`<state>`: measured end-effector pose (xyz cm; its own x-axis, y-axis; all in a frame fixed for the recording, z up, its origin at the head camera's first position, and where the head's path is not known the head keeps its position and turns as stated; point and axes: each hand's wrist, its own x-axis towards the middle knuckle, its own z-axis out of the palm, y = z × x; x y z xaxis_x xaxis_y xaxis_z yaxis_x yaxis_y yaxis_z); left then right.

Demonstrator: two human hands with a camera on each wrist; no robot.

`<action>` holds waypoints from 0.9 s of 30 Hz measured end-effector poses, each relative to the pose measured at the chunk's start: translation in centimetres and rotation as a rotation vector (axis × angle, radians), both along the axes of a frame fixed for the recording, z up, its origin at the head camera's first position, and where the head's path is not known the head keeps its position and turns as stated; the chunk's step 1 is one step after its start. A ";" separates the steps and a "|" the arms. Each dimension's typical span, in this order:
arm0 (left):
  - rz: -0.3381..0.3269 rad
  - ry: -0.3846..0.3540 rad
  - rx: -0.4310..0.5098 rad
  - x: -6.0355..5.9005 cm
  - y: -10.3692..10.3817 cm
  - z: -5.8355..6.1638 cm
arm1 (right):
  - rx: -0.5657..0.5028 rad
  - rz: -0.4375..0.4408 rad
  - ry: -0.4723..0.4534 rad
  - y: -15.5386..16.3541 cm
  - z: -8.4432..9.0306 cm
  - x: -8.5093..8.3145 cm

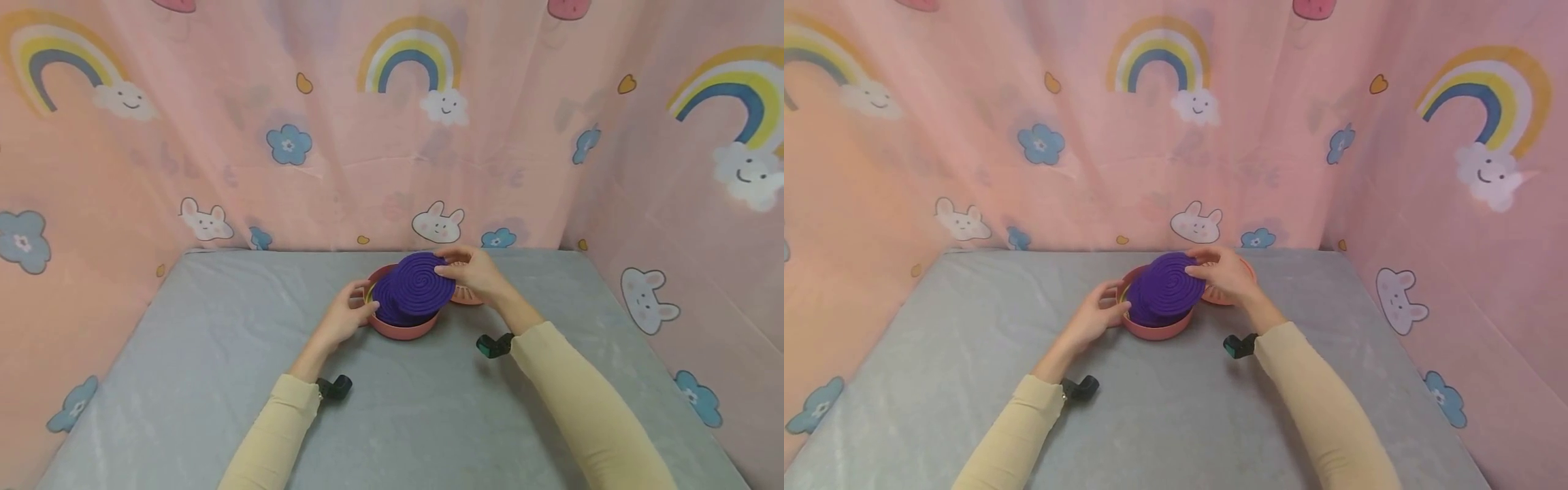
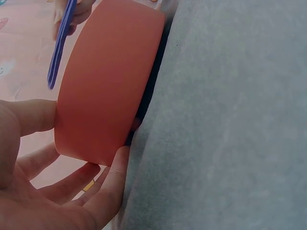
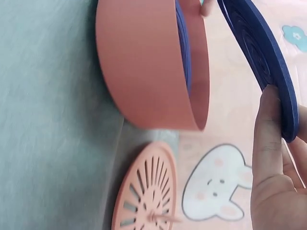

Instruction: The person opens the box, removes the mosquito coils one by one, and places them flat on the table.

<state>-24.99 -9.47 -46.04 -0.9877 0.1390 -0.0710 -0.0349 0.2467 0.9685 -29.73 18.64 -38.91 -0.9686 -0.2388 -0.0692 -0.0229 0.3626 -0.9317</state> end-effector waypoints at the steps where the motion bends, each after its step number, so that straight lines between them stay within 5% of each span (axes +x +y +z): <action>1: -0.002 0.001 0.001 0.0 0.0 0.0 | -0.003 -0.004 0.003 0.3 0.0 0.1; 27: -0.013 -0.017 0.003 0.0 0.0 0.1 | -0.098 -0.193 0.016 12.9 -0.4 2.2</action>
